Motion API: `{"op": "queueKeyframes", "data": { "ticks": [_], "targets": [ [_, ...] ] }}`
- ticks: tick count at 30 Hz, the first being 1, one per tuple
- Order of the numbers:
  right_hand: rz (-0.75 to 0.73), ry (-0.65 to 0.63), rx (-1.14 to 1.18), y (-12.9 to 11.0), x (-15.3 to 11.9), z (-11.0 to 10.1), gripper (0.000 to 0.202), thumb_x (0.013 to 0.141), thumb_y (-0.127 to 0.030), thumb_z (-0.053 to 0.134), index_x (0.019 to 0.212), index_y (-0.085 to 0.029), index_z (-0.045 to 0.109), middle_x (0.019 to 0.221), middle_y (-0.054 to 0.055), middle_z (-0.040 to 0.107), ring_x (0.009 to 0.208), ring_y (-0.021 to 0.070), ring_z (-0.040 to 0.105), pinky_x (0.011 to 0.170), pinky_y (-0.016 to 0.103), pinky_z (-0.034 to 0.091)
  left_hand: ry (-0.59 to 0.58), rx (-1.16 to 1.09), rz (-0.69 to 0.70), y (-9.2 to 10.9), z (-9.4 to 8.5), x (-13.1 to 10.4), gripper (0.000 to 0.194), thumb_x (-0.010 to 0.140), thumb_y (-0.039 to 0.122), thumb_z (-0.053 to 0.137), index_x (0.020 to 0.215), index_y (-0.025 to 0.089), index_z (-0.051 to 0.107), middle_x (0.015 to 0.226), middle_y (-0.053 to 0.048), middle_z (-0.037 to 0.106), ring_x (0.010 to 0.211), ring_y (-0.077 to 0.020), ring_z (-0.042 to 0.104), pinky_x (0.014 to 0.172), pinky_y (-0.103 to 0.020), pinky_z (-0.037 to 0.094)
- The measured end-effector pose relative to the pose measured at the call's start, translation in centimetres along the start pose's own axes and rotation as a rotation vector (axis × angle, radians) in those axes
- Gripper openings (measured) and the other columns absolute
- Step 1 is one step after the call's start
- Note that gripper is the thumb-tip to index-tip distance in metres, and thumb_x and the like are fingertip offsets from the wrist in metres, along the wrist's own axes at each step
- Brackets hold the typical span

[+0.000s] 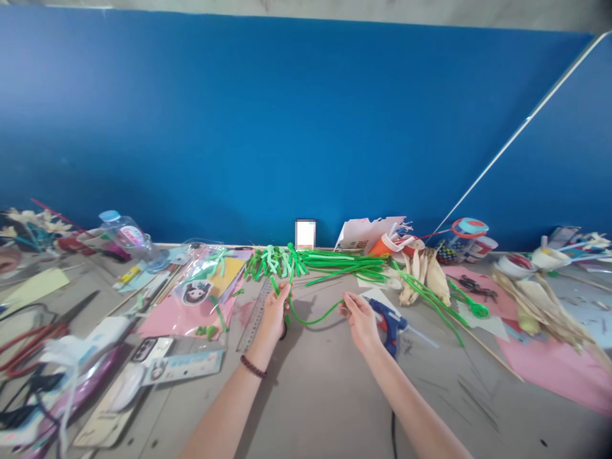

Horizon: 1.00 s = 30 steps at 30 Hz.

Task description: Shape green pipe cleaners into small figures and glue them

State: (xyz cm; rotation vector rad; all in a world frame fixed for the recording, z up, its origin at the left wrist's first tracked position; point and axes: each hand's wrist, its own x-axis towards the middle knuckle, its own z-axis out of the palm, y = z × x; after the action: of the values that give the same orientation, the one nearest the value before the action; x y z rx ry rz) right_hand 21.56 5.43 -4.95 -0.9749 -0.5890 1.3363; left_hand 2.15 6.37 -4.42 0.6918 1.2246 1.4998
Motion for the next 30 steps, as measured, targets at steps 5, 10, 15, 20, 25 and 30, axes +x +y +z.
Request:
{"op": "queueKeyframes", "data": {
  "ticks": [5,10,15,20,25,30],
  "targets": [
    [0.066,-0.143,-0.034,0.3,-0.9,0.6,0.04,0.057,-0.034,0.081,0.089,-0.019,0.063,0.064,-0.002,0.065,0.055,0.0133,0.062,0.058,0.028,0.053,-0.095,0.125,0.068,-0.5,0.4,-0.7,0.028,0.059,0.039,0.074,0.07,0.015,0.068,0.057,0.001,0.057,0.049,-0.009,0.044,0.046,-0.021,0.03],
    [0.063,-0.223,-0.066,0.2,-1.5,0.9,0.042,0.06,-0.033,0.08,0.095,-0.02,0.06,0.067,-0.001,0.065,0.057,0.015,0.063,0.057,0.028,0.053,-0.244,0.163,0.03,-1.1,1.3,-1.6,0.021,0.057,0.033,0.075,0.069,0.016,0.072,0.059,-0.002,0.062,0.054,-0.0121,0.05,0.051,-0.023,0.035],
    [0.033,-0.211,-0.089,0.2,-1.5,1.0,0.041,0.059,-0.032,0.08,0.094,-0.02,0.061,0.071,-0.002,0.064,0.054,0.0138,0.062,0.053,0.027,0.053,-0.338,0.212,0.031,-1.3,1.7,-2.2,0.018,0.062,0.029,0.072,0.074,0.016,0.073,0.056,-0.002,0.061,0.054,-0.0129,0.05,0.051,-0.023,0.035],
    [0.013,-0.168,-0.131,0.6,-1.4,0.9,0.033,0.059,-0.034,0.079,0.083,-0.018,0.063,0.06,-0.002,0.063,0.052,0.0141,0.061,0.052,0.028,0.054,-0.417,0.233,0.039,-0.4,2.0,-2.8,0.018,0.064,0.031,0.07,0.071,0.015,0.071,0.057,-0.002,0.06,0.052,-0.0121,0.048,0.052,-0.024,0.035],
    [0.041,-0.152,-0.15,0.8,-1.3,0.7,0.031,0.058,-0.037,0.079,0.079,-0.017,0.067,0.054,-0.001,0.063,0.05,0.0142,0.06,0.051,0.027,0.053,-0.508,0.239,0.013,-0.5,2.2,-3.3,0.022,0.064,0.035,0.071,0.061,0.014,0.066,0.054,0.0,0.056,0.05,-0.0094,0.041,0.051,-0.023,0.03],
    [0.053,-0.181,-0.141,1.0,-1.2,0.4,0.029,0.061,-0.037,0.078,0.08,-0.017,0.069,0.052,-0.001,0.064,0.048,0.0134,0.059,0.051,0.027,0.053,-0.531,0.23,-0.058,-0.9,2.3,-3.3,0.03,0.063,0.042,0.072,0.062,0.013,0.066,0.049,0.002,0.05,0.045,-0.0067,0.032,0.045,-0.023,0.021]
  ]
}}
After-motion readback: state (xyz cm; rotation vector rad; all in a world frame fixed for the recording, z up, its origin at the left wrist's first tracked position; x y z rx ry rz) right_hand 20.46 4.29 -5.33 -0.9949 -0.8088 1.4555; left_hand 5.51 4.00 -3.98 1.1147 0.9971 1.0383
